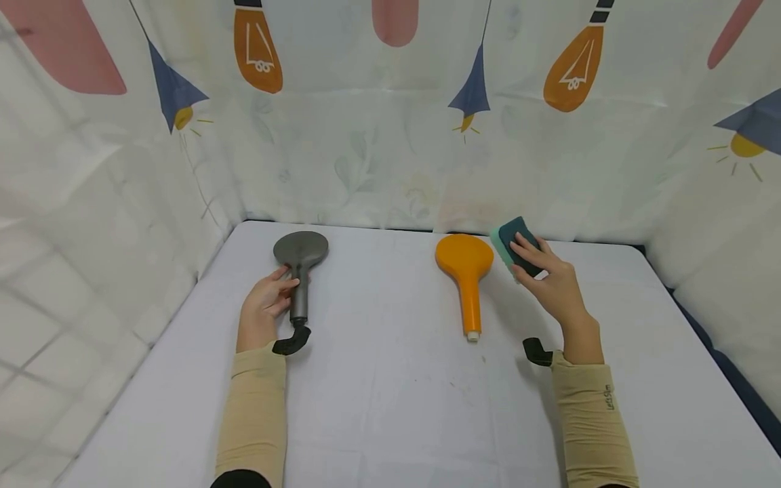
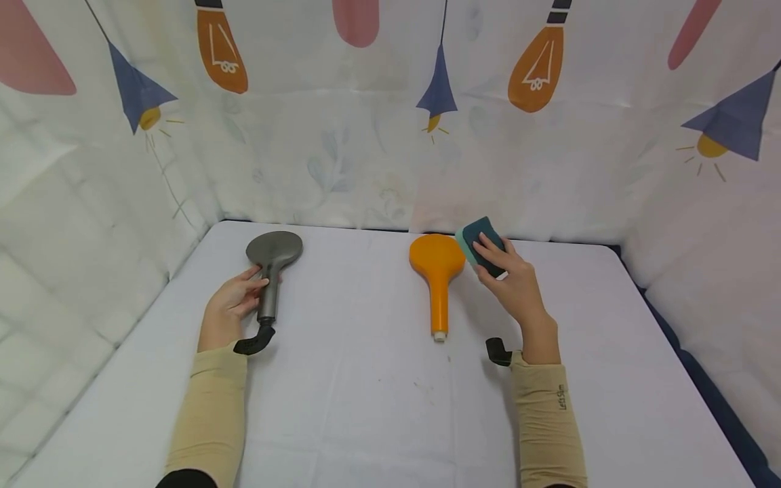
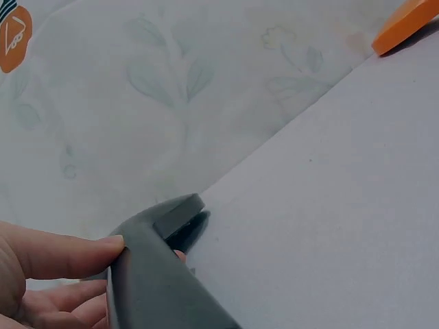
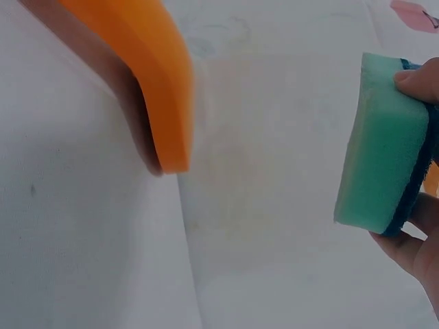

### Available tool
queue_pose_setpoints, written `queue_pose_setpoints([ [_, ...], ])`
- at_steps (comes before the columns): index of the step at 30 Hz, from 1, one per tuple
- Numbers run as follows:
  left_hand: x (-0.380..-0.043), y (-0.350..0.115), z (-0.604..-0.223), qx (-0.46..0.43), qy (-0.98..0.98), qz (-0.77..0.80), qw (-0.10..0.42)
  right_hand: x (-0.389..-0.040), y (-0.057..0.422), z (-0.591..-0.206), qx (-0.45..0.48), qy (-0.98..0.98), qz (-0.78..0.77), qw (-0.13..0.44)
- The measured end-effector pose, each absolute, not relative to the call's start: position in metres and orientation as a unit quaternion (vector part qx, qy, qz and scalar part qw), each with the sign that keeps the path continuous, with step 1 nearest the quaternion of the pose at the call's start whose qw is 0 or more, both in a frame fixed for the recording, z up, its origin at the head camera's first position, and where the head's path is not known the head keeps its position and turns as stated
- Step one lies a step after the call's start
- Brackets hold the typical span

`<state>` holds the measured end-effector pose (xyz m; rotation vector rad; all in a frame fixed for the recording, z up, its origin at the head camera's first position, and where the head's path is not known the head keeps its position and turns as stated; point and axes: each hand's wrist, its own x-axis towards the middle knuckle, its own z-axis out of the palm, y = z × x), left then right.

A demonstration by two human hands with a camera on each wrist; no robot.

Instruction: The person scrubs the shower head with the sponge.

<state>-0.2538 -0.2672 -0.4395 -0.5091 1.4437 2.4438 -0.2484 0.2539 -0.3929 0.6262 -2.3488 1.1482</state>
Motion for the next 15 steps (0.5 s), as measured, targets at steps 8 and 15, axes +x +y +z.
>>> queue_pose_setpoints([
  [8, -0.254, -0.276, -0.444, -0.196, 0.643, 0.736, 0.084, -0.247, 0.254, -0.392, 0.227, -0.849, 0.42, 0.226],
  [15, -0.251, -0.28, -0.439, -0.182, 0.69, 0.697, 0.071, -0.246, 0.254, -0.391, 0.223, -0.851, 0.42, 0.223],
])
